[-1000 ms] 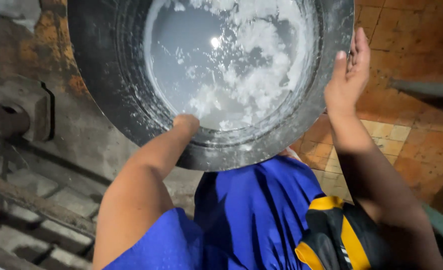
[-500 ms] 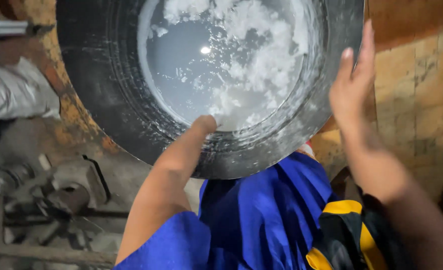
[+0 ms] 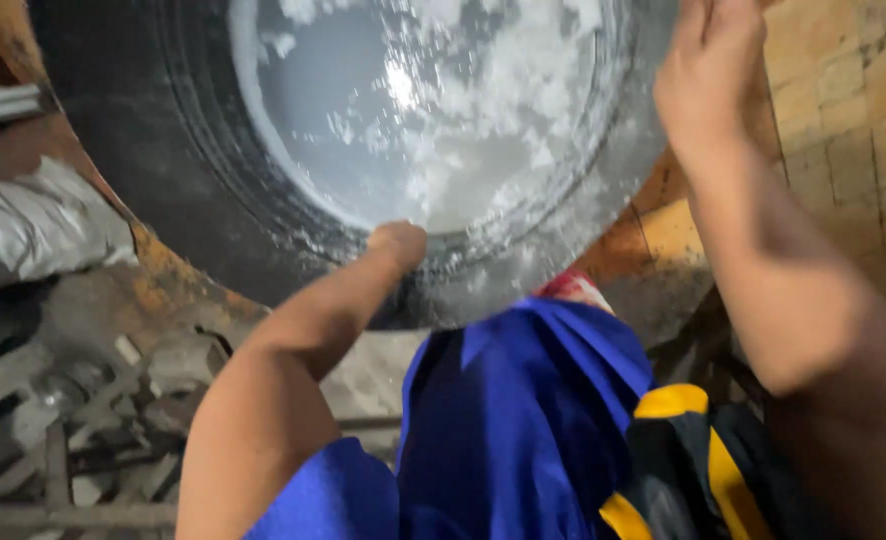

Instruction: Scraping solidified wax from the inside of a large metal pot using a hand tool.

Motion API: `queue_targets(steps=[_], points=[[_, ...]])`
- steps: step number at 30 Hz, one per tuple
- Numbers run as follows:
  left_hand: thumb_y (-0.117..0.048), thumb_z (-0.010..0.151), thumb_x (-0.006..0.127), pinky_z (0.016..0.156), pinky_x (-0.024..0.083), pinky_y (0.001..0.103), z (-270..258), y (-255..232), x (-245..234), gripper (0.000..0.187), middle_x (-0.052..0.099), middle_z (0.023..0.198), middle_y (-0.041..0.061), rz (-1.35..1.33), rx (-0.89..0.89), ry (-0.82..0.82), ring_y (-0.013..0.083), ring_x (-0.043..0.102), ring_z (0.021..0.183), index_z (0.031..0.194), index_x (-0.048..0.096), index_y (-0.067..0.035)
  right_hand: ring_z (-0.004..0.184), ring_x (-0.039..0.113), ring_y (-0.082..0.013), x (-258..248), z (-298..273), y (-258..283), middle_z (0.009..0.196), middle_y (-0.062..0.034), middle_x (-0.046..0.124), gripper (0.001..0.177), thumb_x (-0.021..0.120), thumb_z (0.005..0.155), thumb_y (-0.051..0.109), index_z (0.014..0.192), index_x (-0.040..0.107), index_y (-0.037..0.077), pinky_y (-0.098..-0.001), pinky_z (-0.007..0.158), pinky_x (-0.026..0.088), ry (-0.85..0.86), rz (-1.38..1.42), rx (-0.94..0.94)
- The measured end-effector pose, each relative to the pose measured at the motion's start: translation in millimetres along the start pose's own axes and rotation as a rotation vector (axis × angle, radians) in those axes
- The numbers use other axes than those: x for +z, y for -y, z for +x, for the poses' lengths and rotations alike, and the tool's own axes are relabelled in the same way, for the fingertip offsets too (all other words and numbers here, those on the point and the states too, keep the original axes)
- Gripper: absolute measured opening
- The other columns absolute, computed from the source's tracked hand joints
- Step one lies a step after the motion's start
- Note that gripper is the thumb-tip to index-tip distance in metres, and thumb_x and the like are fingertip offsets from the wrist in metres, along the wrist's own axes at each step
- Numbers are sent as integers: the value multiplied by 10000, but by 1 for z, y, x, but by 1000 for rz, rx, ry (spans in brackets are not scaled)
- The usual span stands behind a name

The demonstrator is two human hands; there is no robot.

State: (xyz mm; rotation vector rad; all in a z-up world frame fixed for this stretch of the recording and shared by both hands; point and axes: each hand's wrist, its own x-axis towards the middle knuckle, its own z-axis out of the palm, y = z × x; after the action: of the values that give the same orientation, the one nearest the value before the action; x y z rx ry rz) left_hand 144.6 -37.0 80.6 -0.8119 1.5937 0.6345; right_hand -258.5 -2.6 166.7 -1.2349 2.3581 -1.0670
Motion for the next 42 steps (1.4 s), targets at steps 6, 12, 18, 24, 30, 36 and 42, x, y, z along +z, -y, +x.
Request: queue_targets(steps=[6,12,18,24,30,36,42], points=[[-19,994,501,877,593,457,8,4,4,289,692,1220,177,-55,-78,50,357,683,1070,1184,716,-54,698,278,-133,15,2,4,742,-19,250,375,467,1164,61,852,269,122,-392,621,197,-40,270,37],[-266,969,668,742,564,433,68,53,3,254,766,856,115,-334,-58,-47,271,729,755,900,726,-28,660,108,-108,54,9,-50,793,71,86,411,497,983,69,921,121,223,-345,589,147,-144,973,689],[-245,876,656,1031,532,529,-26,57,-44,387,735,1230,213,-76,41,-82,392,663,1236,1175,767,-26,727,300,-117,31,-23,-82,832,33,273,406,598,1095,8,953,276,208,-344,587,314,-153,553,486],[-104,1013,450,1073,485,494,-21,51,-23,413,574,1466,164,283,145,59,371,544,1363,1384,630,-78,1387,436,-533,-16,-98,77,1495,-379,485,383,456,1168,65,1492,390,-129,-530,1147,304,-56,-78,51],[-78,953,514,859,604,490,8,53,-16,341,725,1233,152,299,238,3,384,699,1140,1203,746,-79,687,257,-129,14,-146,79,836,-37,338,432,361,1224,313,1572,466,80,-382,687,303,-317,133,240],[-77,998,542,832,606,461,18,51,-2,257,716,1210,155,249,177,33,367,698,1100,1149,750,-64,653,253,-162,21,-147,67,752,-45,265,371,392,1208,352,1016,487,49,-404,642,228,-390,3,274],[-207,1025,594,584,453,331,67,94,-44,279,697,818,109,-138,163,60,197,593,643,805,675,-55,563,244,-144,24,-152,57,679,-35,295,356,404,1241,228,913,425,90,-382,582,208,-339,62,360]])
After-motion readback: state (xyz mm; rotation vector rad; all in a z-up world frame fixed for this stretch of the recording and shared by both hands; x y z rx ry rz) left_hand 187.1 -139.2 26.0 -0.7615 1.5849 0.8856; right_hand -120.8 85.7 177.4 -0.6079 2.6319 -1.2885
